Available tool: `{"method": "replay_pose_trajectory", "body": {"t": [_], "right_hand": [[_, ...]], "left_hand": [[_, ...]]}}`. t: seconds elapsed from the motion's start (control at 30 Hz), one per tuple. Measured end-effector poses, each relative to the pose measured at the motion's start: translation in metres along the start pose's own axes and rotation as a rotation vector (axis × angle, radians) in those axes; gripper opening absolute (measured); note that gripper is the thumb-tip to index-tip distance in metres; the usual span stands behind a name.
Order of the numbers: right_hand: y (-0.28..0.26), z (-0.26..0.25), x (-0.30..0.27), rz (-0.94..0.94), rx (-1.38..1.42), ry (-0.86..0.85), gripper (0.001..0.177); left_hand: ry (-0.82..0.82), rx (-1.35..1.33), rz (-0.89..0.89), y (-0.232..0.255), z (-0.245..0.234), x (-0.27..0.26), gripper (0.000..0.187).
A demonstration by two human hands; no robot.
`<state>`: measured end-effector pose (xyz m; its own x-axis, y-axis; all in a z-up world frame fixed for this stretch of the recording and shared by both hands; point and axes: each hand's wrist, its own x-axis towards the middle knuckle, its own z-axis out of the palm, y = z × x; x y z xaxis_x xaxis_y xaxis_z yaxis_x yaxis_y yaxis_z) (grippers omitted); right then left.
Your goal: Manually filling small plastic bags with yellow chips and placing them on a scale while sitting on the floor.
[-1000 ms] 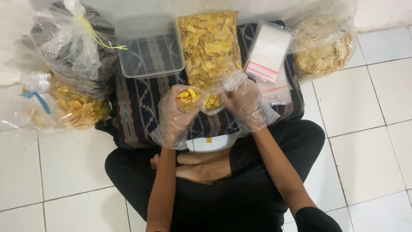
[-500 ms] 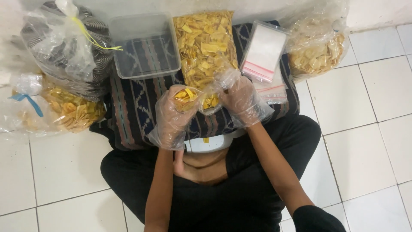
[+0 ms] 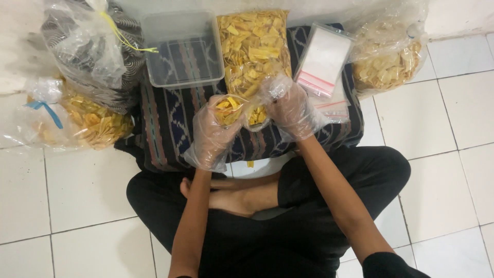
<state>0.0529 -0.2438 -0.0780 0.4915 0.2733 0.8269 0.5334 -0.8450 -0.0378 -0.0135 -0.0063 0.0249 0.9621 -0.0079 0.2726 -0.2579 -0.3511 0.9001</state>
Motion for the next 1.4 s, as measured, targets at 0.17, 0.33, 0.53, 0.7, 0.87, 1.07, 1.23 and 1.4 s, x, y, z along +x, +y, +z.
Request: {"method": "replay_pose_trajectory", "body": {"t": [0.17, 0.33, 0.53, 0.7, 0.87, 1.07, 1.23, 1.4], "right_hand": [[-0.011, -0.002, 0.016, -0.004, 0.032, 0.075, 0.027], [-0.009, -0.001, 0.012, -0.022, 0.070, 0.075, 0.039], [-0.027, -0.030, 0.047, 0.059, 0.137, -0.110, 0.038], [-0.017, -0.022, 0.034, 0.051, 0.218, -0.086, 0.038], [-0.011, -0.023, 0.023, 0.093, 0.224, -0.124, 0.035], [-0.001, -0.020, 0.024, 0.154, 0.195, -0.172, 0.030], [-0.001, -0.023, 0.023, 0.173, 0.213, -0.207, 0.027], [-0.002, -0.031, 0.020, 0.193, 0.261, -0.241, 0.024]], "left_hand": [[-0.001, -0.008, -0.035, 0.008, -0.002, 0.002, 0.043], [-0.013, 0.012, -0.053, 0.004, 0.001, 0.003, 0.043], [-0.017, 0.053, -0.080, 0.001, 0.000, 0.009, 0.046], [0.014, 0.034, 0.115, 0.008, -0.009, 0.011, 0.049], [-0.057, -0.096, 0.093, -0.001, -0.004, 0.012, 0.049], [-0.083, -0.170, 0.098, 0.005, -0.003, 0.015, 0.047], [-0.070, -0.185, 0.100, 0.003, -0.004, 0.015, 0.044], [-0.014, -0.196, 0.094, -0.003, 0.000, 0.014, 0.046]]}}
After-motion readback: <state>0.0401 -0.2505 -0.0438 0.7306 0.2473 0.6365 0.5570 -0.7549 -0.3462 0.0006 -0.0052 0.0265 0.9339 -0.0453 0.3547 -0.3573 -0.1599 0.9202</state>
